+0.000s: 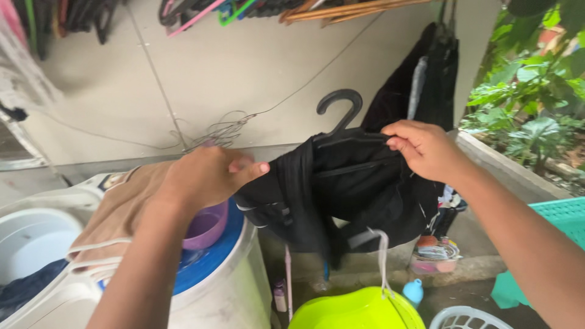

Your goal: The person washes a pair of shorts in a basin, puts them on a hanger, and hangs the hanger on an outdoor drying rack.

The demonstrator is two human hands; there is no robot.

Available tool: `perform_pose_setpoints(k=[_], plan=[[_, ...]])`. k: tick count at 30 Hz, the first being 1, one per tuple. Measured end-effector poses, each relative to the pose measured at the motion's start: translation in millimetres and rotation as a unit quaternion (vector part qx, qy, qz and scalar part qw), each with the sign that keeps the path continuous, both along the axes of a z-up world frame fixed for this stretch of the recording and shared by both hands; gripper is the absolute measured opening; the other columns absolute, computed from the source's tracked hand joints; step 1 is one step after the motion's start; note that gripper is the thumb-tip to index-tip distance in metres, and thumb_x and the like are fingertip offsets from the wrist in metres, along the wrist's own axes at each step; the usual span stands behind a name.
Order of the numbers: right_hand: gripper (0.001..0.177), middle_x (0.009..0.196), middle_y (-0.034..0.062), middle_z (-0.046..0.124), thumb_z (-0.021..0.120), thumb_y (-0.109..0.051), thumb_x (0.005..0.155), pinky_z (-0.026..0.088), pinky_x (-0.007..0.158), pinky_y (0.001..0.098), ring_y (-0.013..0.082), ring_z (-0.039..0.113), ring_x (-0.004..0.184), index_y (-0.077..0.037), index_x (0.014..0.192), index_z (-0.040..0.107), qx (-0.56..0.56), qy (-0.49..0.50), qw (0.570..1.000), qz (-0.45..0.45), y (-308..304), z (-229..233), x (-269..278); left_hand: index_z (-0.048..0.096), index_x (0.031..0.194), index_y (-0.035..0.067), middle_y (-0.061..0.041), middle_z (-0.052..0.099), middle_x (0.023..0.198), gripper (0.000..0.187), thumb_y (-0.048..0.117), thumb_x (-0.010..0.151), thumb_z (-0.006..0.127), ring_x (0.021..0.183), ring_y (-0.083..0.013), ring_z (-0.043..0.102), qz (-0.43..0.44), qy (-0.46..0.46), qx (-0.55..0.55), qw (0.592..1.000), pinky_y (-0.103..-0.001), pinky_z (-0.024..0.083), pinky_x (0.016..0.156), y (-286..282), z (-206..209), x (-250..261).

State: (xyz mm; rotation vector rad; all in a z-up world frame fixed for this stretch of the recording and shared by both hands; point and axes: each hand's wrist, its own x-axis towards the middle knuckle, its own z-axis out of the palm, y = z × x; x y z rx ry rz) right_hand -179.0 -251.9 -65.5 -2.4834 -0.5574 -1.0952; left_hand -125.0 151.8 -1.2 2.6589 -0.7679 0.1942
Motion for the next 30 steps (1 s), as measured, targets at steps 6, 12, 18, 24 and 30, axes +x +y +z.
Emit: perform_pose_setpoints(k=[6, 12, 18, 24, 30], plan=[[0.020, 0.097, 0.0092, 0.076, 0.065, -0.005, 0.098, 0.057, 0.078, 0.0307, 0.0181, 0.074, 0.088, -0.004, 0.118, 0.068, 0.106, 0.073, 0.990, -0.052, -39, -2, -6, 0.068, 0.112, 0.010, -0.019, 0.072, 0.087, 0.043, 0.049, 0.097, 0.060, 0.087, -0.0429, 0.068, -0.143, -0.154, -0.075, 0.975, -0.051, 0.054, 0.074, -70, -43, 36], [0.056, 0.126, 0.0070, 0.067, 0.056, 0.016, 0.078, 0.047, 0.100, 0.0341, 0.0201, 0.059, 0.123, -0.008, 0.129, 0.053, -0.013, 0.108, 0.993, -0.046, -95, 18, -24, 0.067, 0.094, 0.014, -0.014, 0.069, 0.073, 0.035, 0.048, 0.096, 0.059, 0.076, -0.0417, 0.068, -0.032, -0.215, -0.022, 0.976, -0.053, 0.053, 0.065, -133, -46, 35], [0.078, 0.164, 0.0014, 0.048, 0.067, 0.002, 0.089, 0.056, 0.094, 0.0380, 0.0233, 0.067, 0.116, -0.014, 0.160, 0.038, 0.216, 0.258, 0.896, 0.290, -157, 48, -49, 0.069, 0.090, 0.014, -0.013, 0.067, 0.064, 0.037, 0.051, 0.092, 0.064, 0.067, -0.0403, 0.067, -0.019, -0.269, -0.058, 0.961, -0.051, 0.052, 0.058, -165, -34, 28], [0.070, 0.145, 0.0180, 0.060, 0.074, -0.014, 0.093, 0.046, 0.109, 0.0441, 0.0322, 0.060, 0.131, -0.006, 0.154, 0.041, -0.041, 0.036, 0.995, 0.087, -151, 40, -14, 0.070, 0.085, 0.013, -0.013, 0.065, 0.060, 0.042, 0.054, 0.090, 0.067, 0.064, -0.0404, 0.065, -0.025, -0.285, -0.111, 0.952, -0.051, 0.051, 0.057, -216, -24, 20], [0.073, 0.121, 0.0275, 0.064, 0.076, -0.031, 0.089, 0.051, 0.088, 0.0492, 0.0442, 0.063, 0.103, -0.002, 0.146, 0.041, -0.059, -0.187, 0.969, -0.147, -159, 35, 6, 0.069, 0.083, 0.008, -0.017, 0.068, 0.069, 0.057, 0.065, 0.083, 0.070, 0.070, -0.0420, 0.067, 0.032, -0.265, -0.104, 0.958, -0.051, 0.054, 0.062, -286, -1, 0]])
